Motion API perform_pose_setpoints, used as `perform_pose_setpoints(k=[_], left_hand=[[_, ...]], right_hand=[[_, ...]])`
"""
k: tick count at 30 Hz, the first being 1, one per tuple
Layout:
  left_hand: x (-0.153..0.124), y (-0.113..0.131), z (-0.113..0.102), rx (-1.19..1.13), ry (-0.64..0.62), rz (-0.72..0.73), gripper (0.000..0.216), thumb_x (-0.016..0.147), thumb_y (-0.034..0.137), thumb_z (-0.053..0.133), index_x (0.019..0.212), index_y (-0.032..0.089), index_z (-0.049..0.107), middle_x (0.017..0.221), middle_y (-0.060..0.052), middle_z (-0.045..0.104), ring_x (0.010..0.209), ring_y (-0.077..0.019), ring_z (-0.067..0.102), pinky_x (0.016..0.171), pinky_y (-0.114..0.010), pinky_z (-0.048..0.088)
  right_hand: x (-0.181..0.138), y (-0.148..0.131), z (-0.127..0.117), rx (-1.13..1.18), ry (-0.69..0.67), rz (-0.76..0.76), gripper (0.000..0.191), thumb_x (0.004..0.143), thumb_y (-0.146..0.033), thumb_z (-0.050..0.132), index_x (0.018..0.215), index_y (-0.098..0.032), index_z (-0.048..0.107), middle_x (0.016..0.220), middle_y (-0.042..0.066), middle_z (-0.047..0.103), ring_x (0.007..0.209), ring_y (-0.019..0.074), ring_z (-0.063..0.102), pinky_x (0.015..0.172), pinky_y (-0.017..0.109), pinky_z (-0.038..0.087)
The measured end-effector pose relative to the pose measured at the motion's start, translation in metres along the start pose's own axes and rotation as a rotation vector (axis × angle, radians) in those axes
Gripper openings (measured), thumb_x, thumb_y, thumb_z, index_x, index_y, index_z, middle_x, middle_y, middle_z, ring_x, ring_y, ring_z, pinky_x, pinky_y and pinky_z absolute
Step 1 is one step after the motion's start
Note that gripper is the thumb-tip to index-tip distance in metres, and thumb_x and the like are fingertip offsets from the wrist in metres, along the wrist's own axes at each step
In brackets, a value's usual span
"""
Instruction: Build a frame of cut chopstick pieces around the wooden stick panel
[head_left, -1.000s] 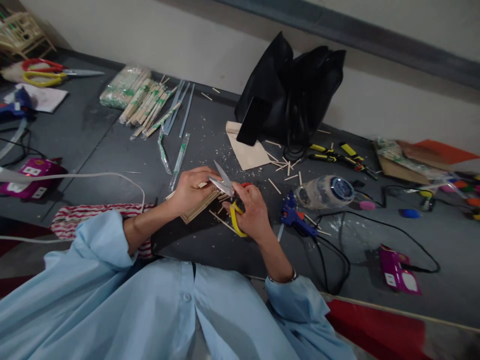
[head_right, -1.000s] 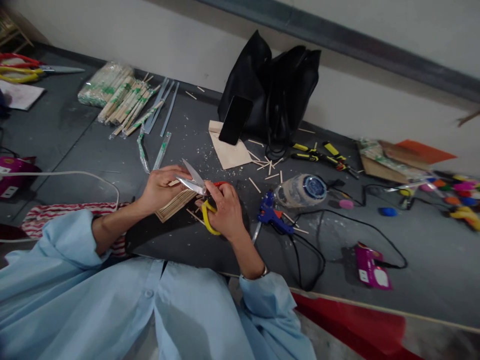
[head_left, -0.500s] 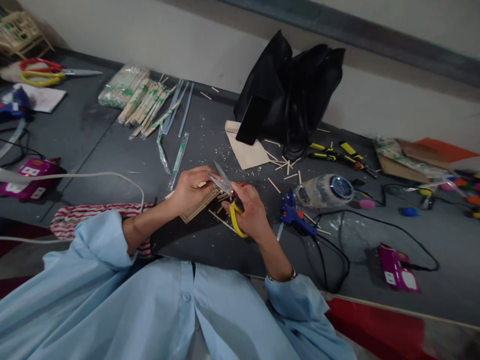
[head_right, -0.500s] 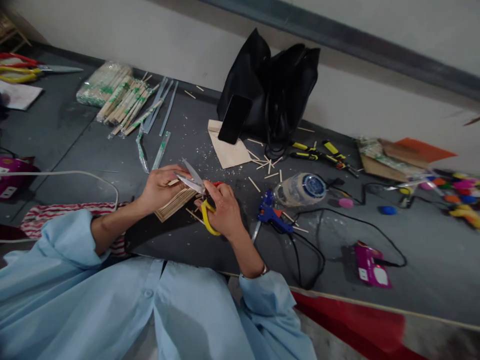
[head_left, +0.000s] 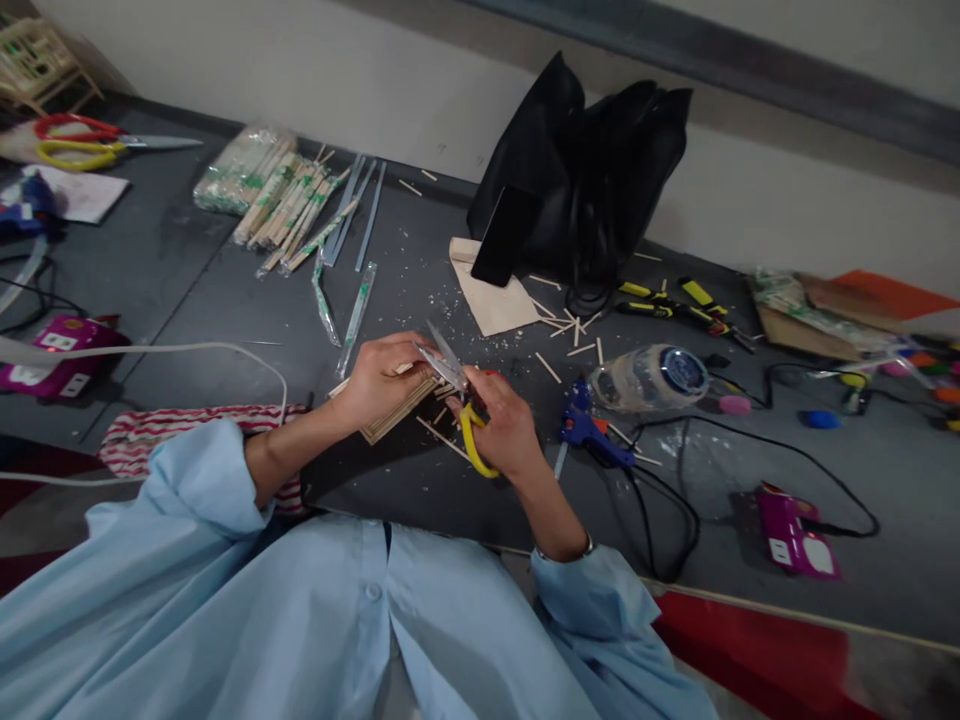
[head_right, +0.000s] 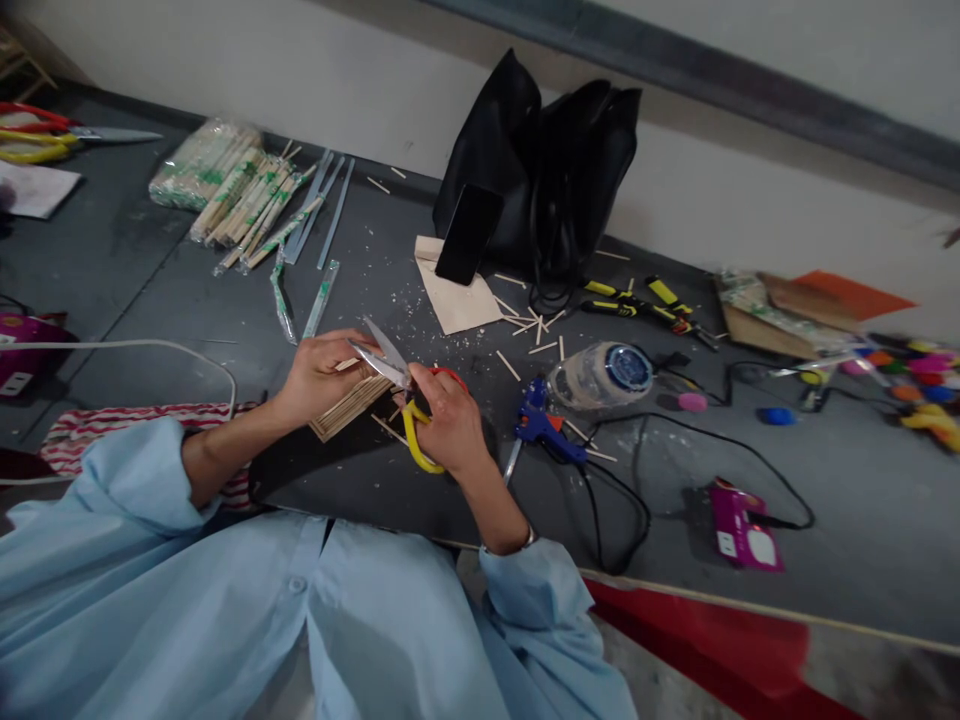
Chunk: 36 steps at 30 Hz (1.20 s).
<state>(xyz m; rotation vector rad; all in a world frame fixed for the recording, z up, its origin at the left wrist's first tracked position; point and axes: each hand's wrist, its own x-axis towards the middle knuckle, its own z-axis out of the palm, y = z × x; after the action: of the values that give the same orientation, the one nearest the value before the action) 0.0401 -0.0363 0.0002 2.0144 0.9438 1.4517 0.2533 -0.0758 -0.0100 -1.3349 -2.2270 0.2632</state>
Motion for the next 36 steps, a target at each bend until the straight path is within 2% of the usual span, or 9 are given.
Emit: perform_pose_setpoints(k=[6,11,16,30,36], left_hand=[[0.0035,0.0048,-0.0002,-0.027,0.002,-0.02,0.015,0.09,0.027,0.069,0.081,0.017,0.075,0.079,-0.003,0.074,0.072,-0.0105,0.068,0.066,-0.02,0.053],[0.0061,0.0013,-0.0016,-0.066,-0.025,-0.028,0.012,0.09,0.025,0.069,0.086,0.016,0.075,0.088,-0.005,0.075,0.079,-0.0124,0.069,0.07,-0.023,0.054],[0.0072,-0.0033,-0.0028,-0.105,-0.043,0.027,0.008,0.09,0.017,0.067,0.09,0.016,0.075,0.093,-0.006,0.075,0.085,-0.0129,0.071,0.075,-0.023,0.056],[0.0033,-0.0003,-0.0007,-0.047,0.0,0.045,0.009,0.09,0.017,0.067,0.089,0.017,0.076,0.091,-0.004,0.076,0.084,-0.0124,0.071,0.075,-0.023,0.056],[0.002,0.0012,-0.002,-0.012,-0.024,0.016,0.01,0.09,0.02,0.066,0.088,0.018,0.076,0.092,-0.005,0.077,0.083,-0.0138,0.071,0.074,-0.025,0.057]], right_hand=[[-0.0028,-0.0019,0.0037,0.005,0.025,0.049,0.033,0.095,-0.032,0.057,0.124,-0.019,0.064,0.089,0.006,0.071,0.072,0.017,0.064,0.069,0.028,0.053],[0.0006,-0.003,0.0016,-0.04,0.059,0.044,0.039,0.094,-0.038,0.059,0.128,-0.018,0.062,0.094,0.009,0.069,0.082,0.0218,0.065,0.075,0.033,0.055],[0.0033,0.0001,-0.0011,-0.097,0.06,0.003,0.04,0.094,-0.039,0.059,0.129,-0.019,0.061,0.095,0.01,0.067,0.089,0.0258,0.064,0.08,0.039,0.056],[0.0004,-0.0022,-0.0003,-0.052,0.034,0.024,0.041,0.093,-0.035,0.06,0.13,-0.018,0.061,0.096,0.01,0.066,0.089,0.025,0.064,0.082,0.038,0.056],[-0.0016,-0.0026,-0.0032,-0.033,0.009,0.058,0.042,0.088,-0.026,0.061,0.129,-0.02,0.062,0.096,0.009,0.068,0.086,0.0232,0.064,0.078,0.035,0.056]])
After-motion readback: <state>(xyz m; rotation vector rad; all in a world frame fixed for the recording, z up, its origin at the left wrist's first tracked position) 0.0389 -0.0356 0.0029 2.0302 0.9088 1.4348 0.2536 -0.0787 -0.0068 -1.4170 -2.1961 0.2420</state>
